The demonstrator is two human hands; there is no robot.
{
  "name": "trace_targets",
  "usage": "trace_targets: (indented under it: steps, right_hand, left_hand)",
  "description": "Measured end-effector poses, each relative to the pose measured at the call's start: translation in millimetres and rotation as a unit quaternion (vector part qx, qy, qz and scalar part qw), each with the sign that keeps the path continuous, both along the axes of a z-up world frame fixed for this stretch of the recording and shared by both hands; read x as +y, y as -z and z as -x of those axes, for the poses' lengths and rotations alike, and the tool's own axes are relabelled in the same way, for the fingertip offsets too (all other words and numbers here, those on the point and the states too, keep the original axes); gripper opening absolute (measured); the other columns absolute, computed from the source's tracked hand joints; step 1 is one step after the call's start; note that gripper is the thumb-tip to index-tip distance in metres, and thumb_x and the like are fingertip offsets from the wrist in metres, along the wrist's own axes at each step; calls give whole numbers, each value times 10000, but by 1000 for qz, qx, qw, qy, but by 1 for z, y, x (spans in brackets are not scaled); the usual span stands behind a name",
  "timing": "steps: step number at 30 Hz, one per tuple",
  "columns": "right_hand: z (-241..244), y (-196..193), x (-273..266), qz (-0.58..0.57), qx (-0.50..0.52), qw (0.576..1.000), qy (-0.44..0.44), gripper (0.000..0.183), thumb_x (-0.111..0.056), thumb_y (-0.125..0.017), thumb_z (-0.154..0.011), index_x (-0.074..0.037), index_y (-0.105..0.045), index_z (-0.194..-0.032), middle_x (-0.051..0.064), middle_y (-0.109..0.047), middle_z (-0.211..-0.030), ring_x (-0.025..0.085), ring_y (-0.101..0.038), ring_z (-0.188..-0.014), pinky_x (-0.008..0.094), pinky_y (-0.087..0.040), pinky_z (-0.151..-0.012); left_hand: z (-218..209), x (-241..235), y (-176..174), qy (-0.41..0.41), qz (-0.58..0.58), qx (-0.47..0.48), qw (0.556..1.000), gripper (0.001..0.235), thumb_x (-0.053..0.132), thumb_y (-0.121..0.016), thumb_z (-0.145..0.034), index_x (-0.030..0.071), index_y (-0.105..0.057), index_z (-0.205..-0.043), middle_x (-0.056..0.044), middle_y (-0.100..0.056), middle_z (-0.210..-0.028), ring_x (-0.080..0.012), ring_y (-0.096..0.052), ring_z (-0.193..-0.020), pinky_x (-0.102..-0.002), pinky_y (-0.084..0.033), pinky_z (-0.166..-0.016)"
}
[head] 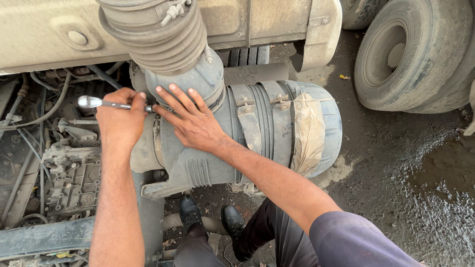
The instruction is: The person uses a wrench to tighten hose clamps on a large flexible air intake hose connected to a truck engine. The person repeatedly adjusts the clamps and repositions the hose to ensure a secure fit.
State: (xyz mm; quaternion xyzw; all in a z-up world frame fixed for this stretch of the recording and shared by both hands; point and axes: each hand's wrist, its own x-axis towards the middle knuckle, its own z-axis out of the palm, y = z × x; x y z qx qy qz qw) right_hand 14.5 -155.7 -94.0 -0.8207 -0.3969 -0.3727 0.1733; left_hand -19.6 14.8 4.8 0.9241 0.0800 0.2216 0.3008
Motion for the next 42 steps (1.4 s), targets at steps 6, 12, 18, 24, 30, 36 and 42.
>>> trace_targets:
  steps: [6,12,18,24,30,36,42]
  right_hand:
    - [1,-2,-1,-1,4,1000,-6,662,-116,-690,-906,-222,-541,-1542,37,-230,-1729,241,-161,-1621,479,-60,-1341]
    - [1,-2,-2,-11,-1,1000,-10,652,-106,-698,-910,-227,-547,-1532,37,-251,-1728,239,-177,-1624,468,-59,-1349]
    - [1,-2,-1,-17,3,1000,-12,648,-99,-695,-899,-216,-561,-1522,40,-260,-1726,234,-184,-1623,462,-48,-1346]
    - [1,-1,-2,-15,-6,1000,-6,615,-105,-693,-921,-178,-567,-1519,45,-259,-1730,235,-177,-1629,465,-35,-1349]
    - [1,-2,-1,-15,0,1000,-6,620,-107,-688,-909,-184,-571,-1513,38,-264,-1725,233,-178,-1625,466,-39,-1346]
    - [2,-3,-1,-2,8,1000,-4,663,-120,-692,-904,-186,-537,-1545,44,-246,-1726,246,-181,-1621,473,-59,-1343]
    - [-1,1,1,10,5,1000,4,667,-140,-697,-909,-187,-527,-1552,51,-223,-1729,257,-157,-1619,492,-70,-1334]
  left_hand:
    - [14,0,25,26,69,-122,990,190,129,-648,-1060,-32,-712,-983,-121,-745,-823,-177,-755,-730,-298,-565,-675]
    - [35,-22,73,27,131,-242,961,191,112,-612,-1081,-51,-702,-1123,-165,-762,-1073,-194,-742,-950,-311,-579,-833]
    - [31,-37,111,88,217,-308,922,235,147,-509,-1141,-54,-627,-1172,-199,-619,-1407,-217,-630,-1258,-351,-521,-1068]
    - [21,-28,124,117,282,-329,894,302,206,-424,-1166,-53,-577,-1193,-183,-652,-1393,-225,-632,-1290,-355,-489,-1163]
    - [17,-33,130,166,382,-340,843,352,265,-415,-1163,-50,-573,-1176,-176,-591,-1429,-205,-567,-1339,-365,-456,-1182]
    - [18,-20,92,58,236,-276,930,427,272,-389,-1166,-53,-658,-1108,-148,-718,-1060,-189,-699,-980,-326,-576,-905]
    - [-1,-2,13,60,71,-123,988,276,94,-467,-1066,-60,-684,-993,-149,-725,-886,-216,-765,-760,-327,-591,-624]
